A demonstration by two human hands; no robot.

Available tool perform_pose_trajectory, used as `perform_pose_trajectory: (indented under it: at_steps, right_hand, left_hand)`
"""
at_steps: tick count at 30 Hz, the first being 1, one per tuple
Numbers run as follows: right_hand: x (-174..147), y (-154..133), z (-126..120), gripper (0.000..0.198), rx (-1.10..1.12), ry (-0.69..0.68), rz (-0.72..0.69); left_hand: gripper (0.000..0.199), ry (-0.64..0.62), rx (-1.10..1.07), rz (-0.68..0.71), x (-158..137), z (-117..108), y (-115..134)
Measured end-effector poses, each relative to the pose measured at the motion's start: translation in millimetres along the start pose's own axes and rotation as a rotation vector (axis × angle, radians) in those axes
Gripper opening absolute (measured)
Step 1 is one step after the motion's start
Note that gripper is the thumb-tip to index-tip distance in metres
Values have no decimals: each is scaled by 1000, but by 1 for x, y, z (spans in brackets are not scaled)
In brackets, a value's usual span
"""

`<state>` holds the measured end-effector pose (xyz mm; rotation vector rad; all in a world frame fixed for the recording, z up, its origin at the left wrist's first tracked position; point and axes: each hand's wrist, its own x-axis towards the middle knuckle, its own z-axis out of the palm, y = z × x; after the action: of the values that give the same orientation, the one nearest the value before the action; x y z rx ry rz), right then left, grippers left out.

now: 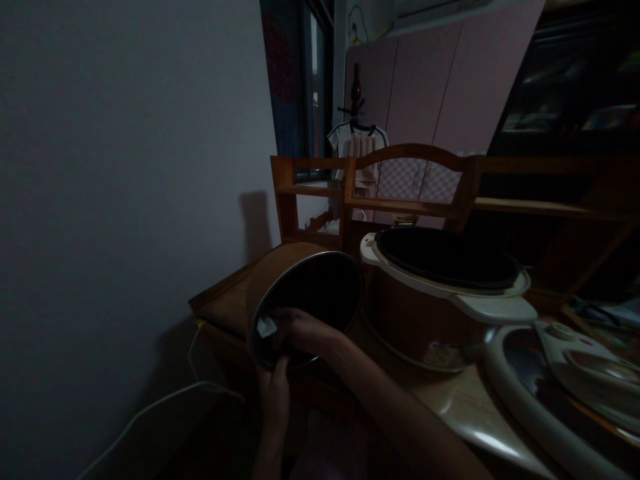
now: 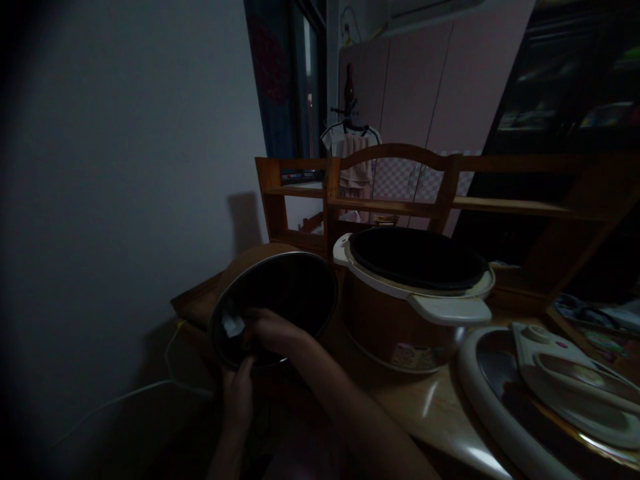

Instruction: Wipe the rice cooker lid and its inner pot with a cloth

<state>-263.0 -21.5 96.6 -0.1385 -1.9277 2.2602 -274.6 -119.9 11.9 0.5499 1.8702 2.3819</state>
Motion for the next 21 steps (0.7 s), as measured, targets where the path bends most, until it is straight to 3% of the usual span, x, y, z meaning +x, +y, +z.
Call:
perform_pose_trajectory:
  at_steps: [4,8,13,21]
  right_hand:
    - [-18,-5,-9,60,145,103,-111]
    - [-38,-6,-27,56,219,197,-171]
    - [-57,-3,-45,48,264,264,-183]
    - [-66,-3,-47,27,286,310,-152]
  left_hand:
    - [56,2,16,-29,0,-1,4]
    - [53,46,19,-67,3,-2,3]
    - [49,52,29,-74,4,-3,4]
    - [51,44,31,-64,4,-3,5]
